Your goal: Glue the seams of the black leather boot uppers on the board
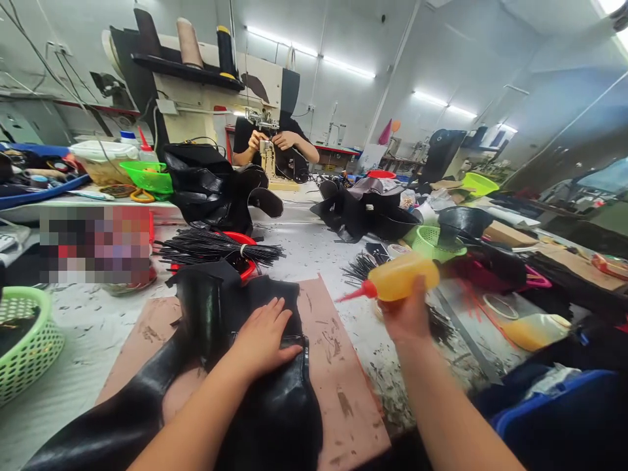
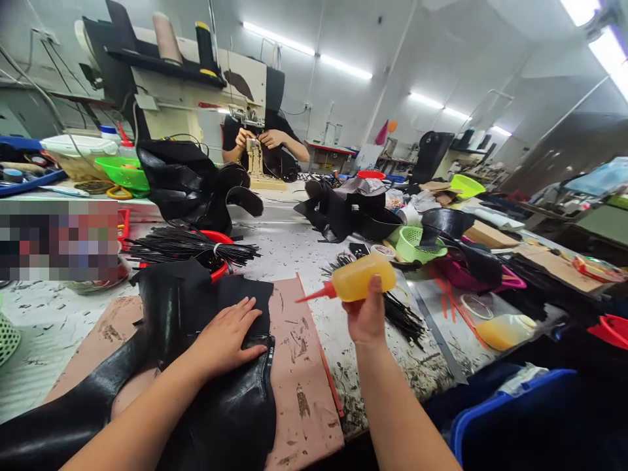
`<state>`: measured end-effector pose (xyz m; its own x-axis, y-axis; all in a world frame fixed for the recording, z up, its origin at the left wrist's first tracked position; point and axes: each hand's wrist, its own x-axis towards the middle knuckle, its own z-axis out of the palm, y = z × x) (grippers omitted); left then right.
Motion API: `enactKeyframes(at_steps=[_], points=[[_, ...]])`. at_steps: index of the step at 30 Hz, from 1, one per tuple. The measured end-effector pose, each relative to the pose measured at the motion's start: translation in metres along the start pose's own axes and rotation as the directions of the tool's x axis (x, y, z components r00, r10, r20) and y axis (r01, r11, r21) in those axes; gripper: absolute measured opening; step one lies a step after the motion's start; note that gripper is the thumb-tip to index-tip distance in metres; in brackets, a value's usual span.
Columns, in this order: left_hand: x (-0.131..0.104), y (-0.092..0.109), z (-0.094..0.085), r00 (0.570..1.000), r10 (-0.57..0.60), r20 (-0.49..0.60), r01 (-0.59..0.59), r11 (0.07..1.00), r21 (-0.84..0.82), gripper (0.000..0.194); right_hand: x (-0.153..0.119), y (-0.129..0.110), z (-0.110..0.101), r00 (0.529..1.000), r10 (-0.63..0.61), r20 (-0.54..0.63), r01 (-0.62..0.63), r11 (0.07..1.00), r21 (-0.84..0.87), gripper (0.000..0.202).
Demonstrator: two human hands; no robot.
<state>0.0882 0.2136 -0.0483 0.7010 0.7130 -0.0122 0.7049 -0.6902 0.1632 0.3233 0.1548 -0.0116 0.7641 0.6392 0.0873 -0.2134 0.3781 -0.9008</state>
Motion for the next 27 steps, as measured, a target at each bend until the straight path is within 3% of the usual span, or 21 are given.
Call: enactKeyframes(at_steps=[3,11,14,20,27], points=[[-0.001,-0.001,0.003,1.000,-0.005,-0.009,0.004,0.999,-0.041,0.056,0.004,0.033,0.014,0.974,0.217,0.062,-0.220,0.974,0.052,0.059],[0.000,-0.001,0.004,1.000,-0.004,0.027,0.006,0.998,-0.057,0.059,0.016,0.078,0.027,0.969,0.244,0.047,-0.245,0.969,0.018,0.050],[0.000,-0.001,0.002,0.997,-0.006,0.075,0.009,0.999,-0.039,0.061,0.018,0.084,0.030,0.972,0.230,0.045,-0.230,0.973,-0.001,0.046],[0.001,-0.001,0.006,1.000,0.008,0.029,-0.006,0.998,-0.056,0.059,0.021,0.087,0.032,0.981,0.193,0.033,-0.192,0.981,-0.032,0.042],[0.002,0.000,0.004,0.998,0.010,0.055,-0.007,0.998,-0.065,0.061,0.023,0.085,0.033,0.987,0.158,0.020,-0.157,0.985,-0.070,0.042]])
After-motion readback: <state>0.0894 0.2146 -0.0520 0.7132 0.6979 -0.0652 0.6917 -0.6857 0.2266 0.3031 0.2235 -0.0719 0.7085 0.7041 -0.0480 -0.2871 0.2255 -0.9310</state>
